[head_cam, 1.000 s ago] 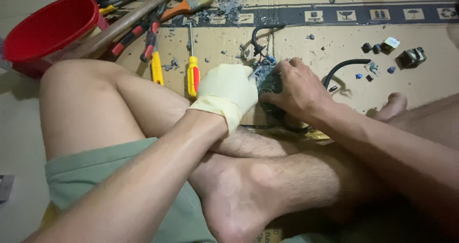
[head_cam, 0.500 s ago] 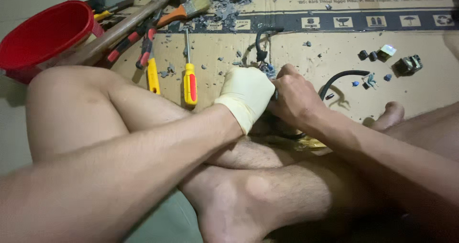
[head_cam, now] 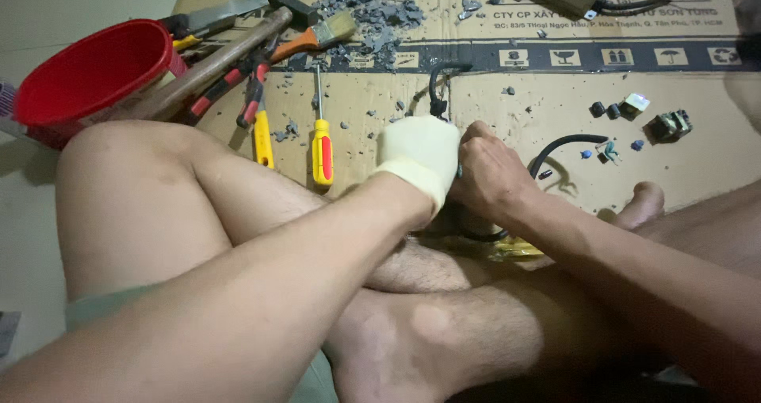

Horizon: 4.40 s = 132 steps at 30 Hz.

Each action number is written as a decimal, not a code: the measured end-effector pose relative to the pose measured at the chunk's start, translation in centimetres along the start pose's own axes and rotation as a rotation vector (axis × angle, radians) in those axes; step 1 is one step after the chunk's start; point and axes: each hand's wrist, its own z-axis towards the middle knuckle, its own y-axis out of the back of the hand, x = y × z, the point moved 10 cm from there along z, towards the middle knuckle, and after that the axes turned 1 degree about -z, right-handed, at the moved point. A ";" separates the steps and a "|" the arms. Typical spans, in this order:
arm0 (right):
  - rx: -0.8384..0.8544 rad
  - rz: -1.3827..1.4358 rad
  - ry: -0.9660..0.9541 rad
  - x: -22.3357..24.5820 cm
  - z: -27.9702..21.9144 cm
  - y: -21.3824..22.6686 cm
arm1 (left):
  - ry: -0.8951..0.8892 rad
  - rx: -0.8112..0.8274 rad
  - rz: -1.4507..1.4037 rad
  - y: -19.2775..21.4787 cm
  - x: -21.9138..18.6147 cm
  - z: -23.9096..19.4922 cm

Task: The person sits on the floor and uses pliers to remove components from a green circuit board. They also use a screwdriver to scrape residue off the board and handle various small electronic parts scattered on the cardboard surface.

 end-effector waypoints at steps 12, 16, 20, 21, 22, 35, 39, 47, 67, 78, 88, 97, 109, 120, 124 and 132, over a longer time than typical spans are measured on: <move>-0.017 0.070 -0.079 2.1 -1.3 2.3 | -0.057 0.279 0.045 1.2 -1.2 -0.5; 0.014 0.051 -0.114 1.1 -1.5 1.6 | 0.075 0.216 -0.080 2.5 -0.6 -1.6; 0.025 0.060 -0.109 1.0 -1.1 1.1 | -0.049 0.100 0.139 0.9 -2.4 1.1; 0.023 0.061 -0.112 0.9 -1.2 1.3 | -0.053 0.100 0.140 -0.1 -2.1 1.2; 0.027 0.077 -0.125 0.8 -1.3 1.4 | -0.166 0.045 0.243 -0.6 -2.9 1.3; 0.001 0.079 -0.189 1.1 -1.1 2.0 | -0.173 0.065 0.176 -0.6 -2.2 1.7; 0.018 0.043 -0.164 -0.7 -0.8 0.5 | -0.134 0.115 0.136 -2.1 -1.7 1.9; 0.002 0.057 -0.126 -1.4 0.3 -0.5 | -0.166 0.070 0.119 -0.9 -1.4 2.7; 0.013 0.017 -0.180 0.2 -0.7 0.8 | -0.376 -0.132 0.207 -1.0 -2.6 2.5; 0.011 -0.016 -0.163 0.3 -0.6 0.1 | -0.330 -0.092 0.231 -1.2 -1.4 3.3; -0.017 0.022 -0.112 1.5 -2.1 2.0 | 0.256 0.278 -0.868 -4.4 4.3 2.6; -0.046 0.062 -0.143 1.7 -2.0 2.4 | -0.197 0.100 0.114 0.4 1.5 0.1; -0.005 0.052 -0.136 -0.3 -1.0 0.6 | 0.417 0.709 -1.031 -15.1 3.1 6.9; 0.024 0.129 -0.103 -0.5 -0.7 -0.1 | 0.146 0.144 -0.230 -4.2 2.8 1.5; 0.025 0.084 -0.123 0.7 -1.5 1.4 | 0.093 -0.051 -0.058 -2.2 3.0 0.9; -0.015 0.126 -0.127 0.1 -1.8 1.4 | 0.013 -0.009 0.079 -4.9 1.7 4.9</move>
